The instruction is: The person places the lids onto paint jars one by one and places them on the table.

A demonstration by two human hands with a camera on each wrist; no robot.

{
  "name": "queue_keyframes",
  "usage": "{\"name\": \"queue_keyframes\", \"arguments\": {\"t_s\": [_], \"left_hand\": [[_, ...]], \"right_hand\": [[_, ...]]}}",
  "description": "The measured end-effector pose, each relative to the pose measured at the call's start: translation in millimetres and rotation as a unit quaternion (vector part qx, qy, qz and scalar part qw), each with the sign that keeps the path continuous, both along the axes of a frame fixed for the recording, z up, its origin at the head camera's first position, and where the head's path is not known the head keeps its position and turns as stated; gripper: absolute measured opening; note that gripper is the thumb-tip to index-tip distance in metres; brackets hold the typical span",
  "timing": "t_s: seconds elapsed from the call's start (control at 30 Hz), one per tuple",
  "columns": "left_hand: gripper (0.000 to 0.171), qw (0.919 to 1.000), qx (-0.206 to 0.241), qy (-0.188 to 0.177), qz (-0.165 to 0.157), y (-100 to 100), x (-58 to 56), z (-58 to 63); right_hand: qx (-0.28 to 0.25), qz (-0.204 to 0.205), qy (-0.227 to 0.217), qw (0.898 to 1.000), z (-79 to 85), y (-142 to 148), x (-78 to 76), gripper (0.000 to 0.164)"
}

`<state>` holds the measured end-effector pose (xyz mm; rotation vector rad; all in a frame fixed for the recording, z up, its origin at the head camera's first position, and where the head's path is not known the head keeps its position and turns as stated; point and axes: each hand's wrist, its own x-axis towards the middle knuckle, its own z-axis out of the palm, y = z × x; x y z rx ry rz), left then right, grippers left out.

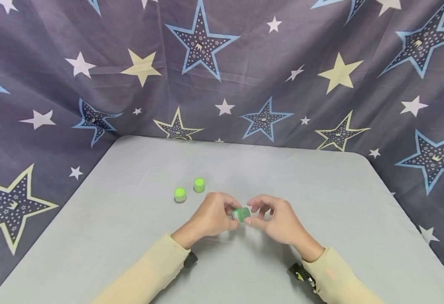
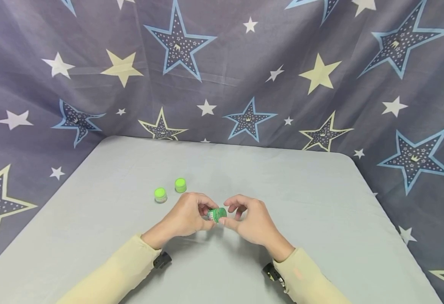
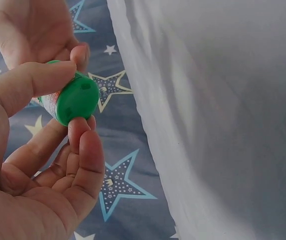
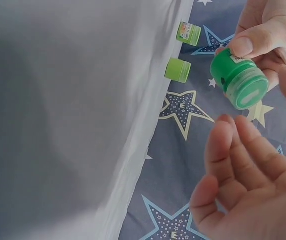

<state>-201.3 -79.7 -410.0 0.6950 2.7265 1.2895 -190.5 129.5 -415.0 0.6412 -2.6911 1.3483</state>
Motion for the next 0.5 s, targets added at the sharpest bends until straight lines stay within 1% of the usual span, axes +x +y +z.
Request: {"name": "queue_keyframes", "arguments": {"t_s": [0.1,0.17,0.33,0.5], "left_hand": [[0.027,1.0000,0.005,-0.006,0.000,0.1,-0.1,0.0],[0.027,0.9999,0.009,-0.009,0.000,0.1,0.2,0.3],[0.027,0.9998,0.014,-0.014,0.000,-0.2,0.6,1.1],[0.027,0.9999,0.010,-0.013,-0.001,0.1,0.7,1.2]], "right_hand": [[0.000,0.018,0.013,1.000,1.4,0.5,0.8,0.040],[0.001,0.024,0.016,1.000,1.1,0.2,1.0,0.042],[0.005,0.025,0.011,1.000,0.4,-0.5,1.1,0.038],[0.012,0.021,0.009,1.000,-0.1,-0.8,1.1,0.030]]}}
